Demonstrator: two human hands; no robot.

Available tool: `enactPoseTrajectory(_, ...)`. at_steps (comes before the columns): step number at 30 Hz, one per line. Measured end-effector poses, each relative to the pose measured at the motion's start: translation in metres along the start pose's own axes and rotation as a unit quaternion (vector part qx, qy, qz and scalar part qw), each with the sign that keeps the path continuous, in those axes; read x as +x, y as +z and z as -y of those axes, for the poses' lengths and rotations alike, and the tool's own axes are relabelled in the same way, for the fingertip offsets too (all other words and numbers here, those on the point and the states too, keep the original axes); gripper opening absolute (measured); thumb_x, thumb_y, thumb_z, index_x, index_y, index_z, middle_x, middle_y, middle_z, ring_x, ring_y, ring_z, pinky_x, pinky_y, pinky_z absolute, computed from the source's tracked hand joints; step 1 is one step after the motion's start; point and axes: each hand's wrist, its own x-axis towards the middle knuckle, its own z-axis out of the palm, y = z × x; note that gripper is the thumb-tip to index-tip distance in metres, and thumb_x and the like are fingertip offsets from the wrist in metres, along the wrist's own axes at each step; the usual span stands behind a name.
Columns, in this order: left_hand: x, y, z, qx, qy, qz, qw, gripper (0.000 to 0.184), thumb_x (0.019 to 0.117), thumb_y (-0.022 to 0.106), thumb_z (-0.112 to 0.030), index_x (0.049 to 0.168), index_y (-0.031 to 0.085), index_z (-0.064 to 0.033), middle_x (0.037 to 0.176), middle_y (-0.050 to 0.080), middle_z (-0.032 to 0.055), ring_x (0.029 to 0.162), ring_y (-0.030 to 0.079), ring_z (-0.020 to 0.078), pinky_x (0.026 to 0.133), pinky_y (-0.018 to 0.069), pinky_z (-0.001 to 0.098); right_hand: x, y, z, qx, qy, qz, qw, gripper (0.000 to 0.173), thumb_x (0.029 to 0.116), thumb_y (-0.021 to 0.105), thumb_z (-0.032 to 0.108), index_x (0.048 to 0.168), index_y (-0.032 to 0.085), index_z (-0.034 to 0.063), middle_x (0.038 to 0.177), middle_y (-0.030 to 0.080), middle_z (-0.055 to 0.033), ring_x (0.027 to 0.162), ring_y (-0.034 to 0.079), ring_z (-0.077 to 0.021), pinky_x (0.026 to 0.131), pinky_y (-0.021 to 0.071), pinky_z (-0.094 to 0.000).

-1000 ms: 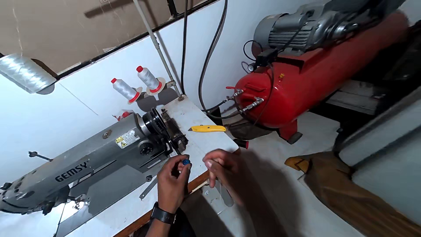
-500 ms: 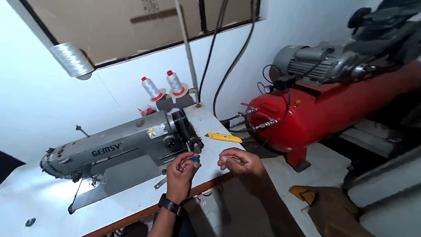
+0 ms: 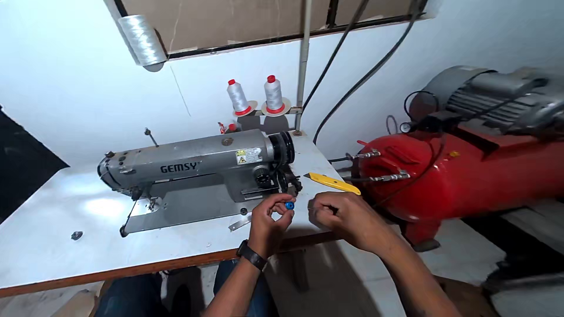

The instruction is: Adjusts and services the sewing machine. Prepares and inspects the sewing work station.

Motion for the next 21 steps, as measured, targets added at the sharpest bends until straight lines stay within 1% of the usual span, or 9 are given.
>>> enactPoseTrajectory(2,0.000,-0.001,-0.001,0.012,0.003,0.008,1.000,0.033,0.0887,0.077,-0.011,0.121,0.073,-0.0152,0.103,0.076,-0.0009,0.087,0.072,0.0136,0.082,0.0623,0.0352,0.002,0.000,-0.001,0.007,0.002,0.008,1.000,0.022,0.0919,0.057,0.036,0.072,0.060,0.0290,0.065,0.052,0.0135,0.059,0.052,-0.0026,0.051,0.0453,-0.0316)
enactPoseTrajectory(4,0.000,0.000,0.000,0.011,0.009,0.015,1.000,0.032,0.0892,0.076,-0.011,0.121,0.073,-0.0144,0.102,0.076,-0.0004,0.086,0.071,0.0137,0.082,0.0623,0.0351,0.004,0.002,0.000,0.004,0.006,0.013,1.000,0.022,0.0914,0.057,0.037,0.071,0.060,0.0293,0.063,0.051,0.0136,0.057,0.050,-0.0027,0.049,0.0439,-0.0317)
enactPoseTrajectory(8,-0.001,0.002,0.001,0.027,0.013,0.018,0.999,0.032,0.0895,0.077,-0.013,0.121,0.073,-0.0156,0.099,0.075,-0.0022,0.085,0.071,0.0123,0.081,0.0623,0.0340,0.007,0.006,0.006,-0.028,0.009,0.023,0.999,0.023,0.0912,0.056,0.036,0.069,0.059,0.0288,0.063,0.052,0.0131,0.057,0.051,-0.0031,0.050,0.0443,-0.0331)
enactPoseTrajectory(13,0.000,0.002,0.004,0.032,0.017,0.016,0.999,0.032,0.0894,0.077,-0.014,0.121,0.073,-0.0162,0.098,0.075,-0.0029,0.085,0.071,0.0115,0.080,0.0622,0.0331,0.008,0.006,0.006,-0.032,0.006,0.022,0.999,0.026,0.0907,0.057,0.038,0.067,0.055,0.0289,0.060,0.048,0.0128,0.055,0.049,-0.0037,0.048,0.0421,-0.0332)
enactPoseTrajectory(15,0.000,0.003,0.004,0.050,0.019,0.010,0.999,0.030,0.0892,0.077,-0.016,0.119,0.074,-0.0189,0.099,0.075,-0.0054,0.087,0.070,0.0099,0.081,0.0614,0.0323,0.009,0.005,0.007,-0.037,0.009,0.026,0.999,0.026,0.0903,0.057,0.038,0.066,0.055,0.0288,0.059,0.048,0.0127,0.054,0.049,-0.0039,0.047,0.0415,-0.0336)
enactPoseTrajectory(16,-0.001,0.004,0.004,0.064,0.018,0.007,0.998,0.029,0.0890,0.078,-0.018,0.118,0.075,-0.0211,0.100,0.074,-0.0072,0.091,0.069,0.0089,0.084,0.0608,0.0321,0.010,0.005,0.008,-0.042,0.011,0.027,0.999,0.025,0.0902,0.058,0.038,0.067,0.055,0.0285,0.059,0.048,0.0125,0.054,0.049,-0.0041,0.047,0.0419,-0.0339)
enactPoseTrajectory(18,-0.003,0.006,0.003,0.076,0.018,0.008,0.997,0.029,0.0887,0.080,-0.019,0.117,0.076,-0.0226,0.109,0.074,-0.0080,0.104,0.069,0.0094,0.095,0.0610,0.0348,0.010,0.009,0.009,-0.048,0.017,0.030,0.998,0.024,0.0909,0.058,0.038,0.069,0.057,0.0284,0.062,0.051,0.0123,0.056,0.051,-0.0048,0.048,0.0441,-0.0348)
enactPoseTrajectory(19,-0.003,0.007,0.002,0.081,0.019,0.012,0.996,0.029,0.0886,0.080,-0.020,0.117,0.076,-0.0222,0.112,0.073,-0.0077,0.109,0.069,0.0097,0.099,0.0606,0.0362,0.011,0.012,0.008,-0.038,0.021,0.033,0.999,0.023,0.0920,0.058,0.039,0.071,0.060,0.0286,0.067,0.055,0.0122,0.060,0.054,-0.0048,0.051,0.0464,-0.0352)
enactPoseTrajectory(21,-0.004,0.008,0.002,0.088,0.017,0.020,0.996,0.027,0.0896,0.079,-0.020,0.117,0.077,-0.0208,0.115,0.073,-0.0073,0.111,0.069,0.0093,0.100,0.0608,0.0364,0.011,0.018,0.005,-0.002,0.022,0.043,0.999,0.021,0.0938,0.060,0.041,0.078,0.067,0.0302,0.083,0.059,0.0126,0.071,0.058,-0.0035,0.059,0.0526,-0.0337)
